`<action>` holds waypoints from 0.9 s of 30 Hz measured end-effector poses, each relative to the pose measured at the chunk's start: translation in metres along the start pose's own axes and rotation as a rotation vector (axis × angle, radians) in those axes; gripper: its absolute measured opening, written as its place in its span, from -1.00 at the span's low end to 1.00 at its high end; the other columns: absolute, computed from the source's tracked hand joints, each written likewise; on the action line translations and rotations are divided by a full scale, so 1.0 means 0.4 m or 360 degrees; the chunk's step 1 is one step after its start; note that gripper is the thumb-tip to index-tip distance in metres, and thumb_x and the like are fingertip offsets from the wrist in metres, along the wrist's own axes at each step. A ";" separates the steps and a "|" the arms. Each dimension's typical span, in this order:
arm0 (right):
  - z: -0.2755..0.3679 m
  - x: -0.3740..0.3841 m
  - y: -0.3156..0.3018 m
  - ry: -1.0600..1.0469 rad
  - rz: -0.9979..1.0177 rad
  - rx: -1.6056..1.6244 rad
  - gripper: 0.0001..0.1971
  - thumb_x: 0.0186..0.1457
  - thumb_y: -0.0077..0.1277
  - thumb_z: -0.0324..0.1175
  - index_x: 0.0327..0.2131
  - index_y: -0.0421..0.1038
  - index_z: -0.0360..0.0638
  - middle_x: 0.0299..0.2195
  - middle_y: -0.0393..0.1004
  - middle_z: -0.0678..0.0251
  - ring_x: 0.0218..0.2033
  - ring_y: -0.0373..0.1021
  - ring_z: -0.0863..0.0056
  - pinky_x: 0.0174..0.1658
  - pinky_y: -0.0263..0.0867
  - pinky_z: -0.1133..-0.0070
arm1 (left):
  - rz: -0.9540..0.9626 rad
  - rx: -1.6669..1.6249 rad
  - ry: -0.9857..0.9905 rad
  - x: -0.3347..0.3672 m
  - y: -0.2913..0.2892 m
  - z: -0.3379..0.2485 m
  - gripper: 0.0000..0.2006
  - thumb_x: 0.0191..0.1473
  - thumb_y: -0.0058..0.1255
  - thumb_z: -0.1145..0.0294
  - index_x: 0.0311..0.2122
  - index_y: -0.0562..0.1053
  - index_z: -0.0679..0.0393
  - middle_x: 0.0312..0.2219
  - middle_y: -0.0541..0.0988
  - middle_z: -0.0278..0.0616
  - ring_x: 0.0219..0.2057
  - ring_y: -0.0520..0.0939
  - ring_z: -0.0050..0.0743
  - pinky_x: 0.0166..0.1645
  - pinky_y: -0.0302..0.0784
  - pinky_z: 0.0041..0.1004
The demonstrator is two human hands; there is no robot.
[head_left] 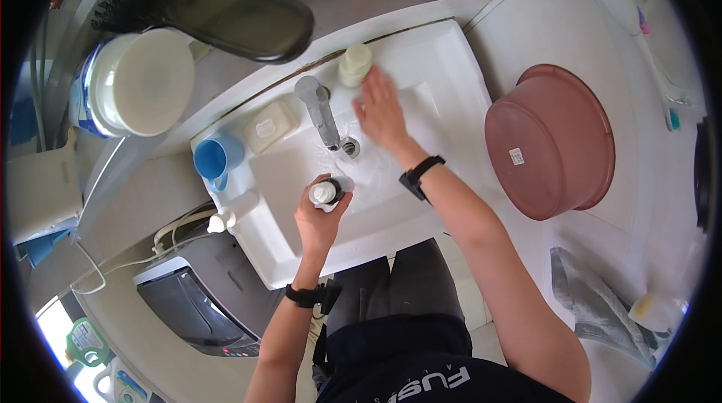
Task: The recorder wipes down a bathroom sink area with a tissue, cleans various bottles, and then washes their hands.
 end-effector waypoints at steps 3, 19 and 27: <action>0.101 -0.099 -0.015 -0.0116 -0.0074 0.0610 -0.52 0.23 -0.07 -0.30 0.15 0.27 -0.39 0.26 0.17 -0.05 0.31 0.09 0.04 0.35 0.02 0.23 | -0.0021 0.0051 -0.0100 -0.039 -0.042 0.021 -0.53 -0.14 0.42 0.39 -0.07 0.55 0.19 -0.27 0.66 -0.15 -0.26 0.69 -0.42 -0.17 0.60 -0.41; 0.126 -0.257 0.292 0.1724 0.1041 0.4464 -0.89 0.24 -0.13 -0.49 -0.28 0.37 -0.34 -0.39 0.46 0.17 -0.34 0.47 0.38 -0.19 0.54 0.52 | -0.0163 0.0001 -0.0170 -0.044 -0.105 0.049 -0.51 -0.13 0.42 0.30 -0.04 0.56 0.12 -0.35 0.65 -0.28 -0.48 0.53 -0.61 -0.39 0.45 -0.55; -0.250 -0.106 -0.116 0.0928 -0.0553 0.0651 -0.71 0.29 -0.17 -0.31 -0.16 0.50 -0.30 -0.10 0.49 0.09 -0.14 0.42 0.23 0.01 0.32 0.33 | -0.0154 0.0054 -0.0296 -0.074 -0.150 0.085 -0.51 -0.12 0.42 0.30 -0.03 0.55 0.15 -0.39 0.62 -0.31 -0.52 0.45 -0.65 -0.41 0.42 -0.56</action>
Point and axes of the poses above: each hand's wrist, its own x-axis towards the middle knuckle, its own y-axis out of the palm, z = x × y, the point moved 8 cm from there along x, towards the middle knuckle
